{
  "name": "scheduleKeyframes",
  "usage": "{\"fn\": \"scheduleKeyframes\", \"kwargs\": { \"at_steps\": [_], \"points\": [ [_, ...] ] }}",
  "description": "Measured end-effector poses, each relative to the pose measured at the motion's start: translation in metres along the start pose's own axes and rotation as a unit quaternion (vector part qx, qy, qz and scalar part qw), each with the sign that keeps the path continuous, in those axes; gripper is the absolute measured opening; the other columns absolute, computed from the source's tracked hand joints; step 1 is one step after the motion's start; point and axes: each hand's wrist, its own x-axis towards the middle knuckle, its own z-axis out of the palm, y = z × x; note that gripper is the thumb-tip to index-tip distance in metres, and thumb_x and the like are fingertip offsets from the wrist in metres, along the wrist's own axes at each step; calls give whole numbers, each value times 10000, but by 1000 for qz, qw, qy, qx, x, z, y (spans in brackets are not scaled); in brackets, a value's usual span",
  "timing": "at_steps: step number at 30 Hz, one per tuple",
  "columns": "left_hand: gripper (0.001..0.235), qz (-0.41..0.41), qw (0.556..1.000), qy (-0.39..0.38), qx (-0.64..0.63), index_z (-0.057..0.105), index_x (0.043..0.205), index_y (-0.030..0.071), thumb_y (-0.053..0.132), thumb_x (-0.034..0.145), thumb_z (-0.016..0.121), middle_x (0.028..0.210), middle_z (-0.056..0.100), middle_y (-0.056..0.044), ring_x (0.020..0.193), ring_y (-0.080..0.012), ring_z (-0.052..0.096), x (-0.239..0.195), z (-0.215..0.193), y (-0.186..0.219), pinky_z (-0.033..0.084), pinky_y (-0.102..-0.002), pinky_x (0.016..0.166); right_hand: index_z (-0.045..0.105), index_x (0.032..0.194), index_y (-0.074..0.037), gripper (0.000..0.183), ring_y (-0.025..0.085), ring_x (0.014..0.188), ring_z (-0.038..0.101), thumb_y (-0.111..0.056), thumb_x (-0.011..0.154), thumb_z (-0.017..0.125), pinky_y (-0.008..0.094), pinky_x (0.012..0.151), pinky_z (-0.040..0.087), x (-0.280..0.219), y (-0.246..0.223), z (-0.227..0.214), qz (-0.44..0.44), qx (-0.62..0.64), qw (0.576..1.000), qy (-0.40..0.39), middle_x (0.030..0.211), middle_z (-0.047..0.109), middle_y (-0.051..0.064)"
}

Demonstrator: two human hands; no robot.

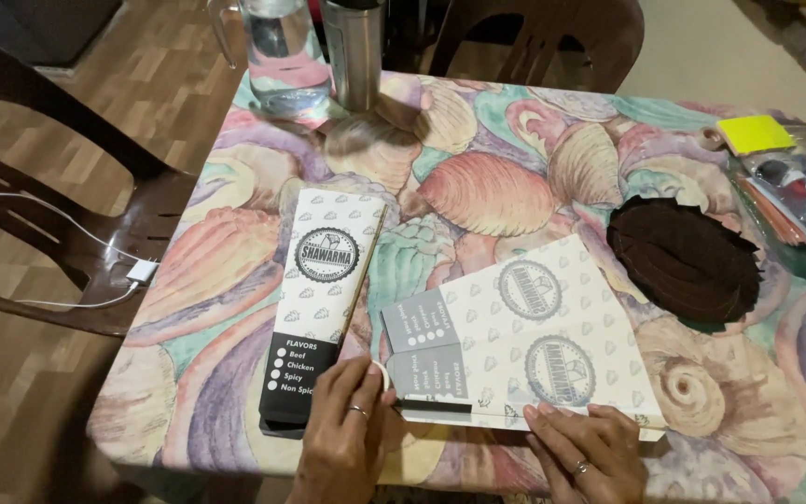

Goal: The person organizes food packaging by hand on a table, folding the cardstock edges and grouping them together.

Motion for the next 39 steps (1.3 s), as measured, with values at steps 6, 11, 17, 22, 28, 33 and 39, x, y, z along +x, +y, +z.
{"fn": "scheduleKeyframes", "kwargs": {
  "at_steps": [6,11,17,22,28,33,39],
  "points": [
    [442,68,981,-121,-132,650,1145,-173,260,1058,663,1159,664,-358,1134,-504,642,5,39,67,559,-568,1016,779,1074,-159,220,73,899,668,-193,858,794,325,951,455,-8,10,8,-23,-2,1000,15,1070,764,-37],
    [309,72,995,-29,-64,660,1115,-112,46,903,820,1144,681,-354,1093,-475,678,-32,50,17,631,-535,969,777,1081,-160,259,85,854,635,-160,829,835,338,955,458,-5,2,1,-2,-4,1000,-6,1080,762,-32],
    [315,-30,998,54,-13,640,1221,-57,30,926,710,1244,646,-291,1145,-444,656,-18,21,7,621,-465,953,762,1127,-165,290,79,883,635,-173,846,834,322,955,464,-10,15,3,-34,-10,999,-17,1111,754,-39],
    [417,-125,968,-84,-201,519,1345,-142,146,1051,583,1178,682,-238,1120,-363,694,6,30,77,608,-455,1084,753,1144,-157,291,83,876,652,-172,860,815,335,957,466,-15,22,5,-49,-14,999,-14,1138,753,-19],
    [587,48,998,29,10,553,1386,-27,119,899,847,1273,651,-321,1198,-485,654,-29,35,6,594,-536,1060,763,1138,-186,278,69,877,622,-183,865,815,312,946,450,-18,28,6,-73,-38,996,-26,1165,745,-43],
    [291,-62,997,36,30,665,1178,-78,66,927,689,1253,686,-243,1185,-404,662,-22,13,-4,596,-429,1016,764,1100,-183,234,78,838,614,-270,882,771,313,897,451,-13,25,7,-58,-26,998,-14,1066,758,-63],
    [387,-28,999,-18,-20,529,1399,-54,92,1045,472,1551,433,-295,1500,-493,362,-19,5,3,343,-616,1239,739,1094,-125,212,101,781,641,-206,897,738,319,854,387,21,11,-11,-88,17,994,-69,1039,760,-25]
  ]
}}
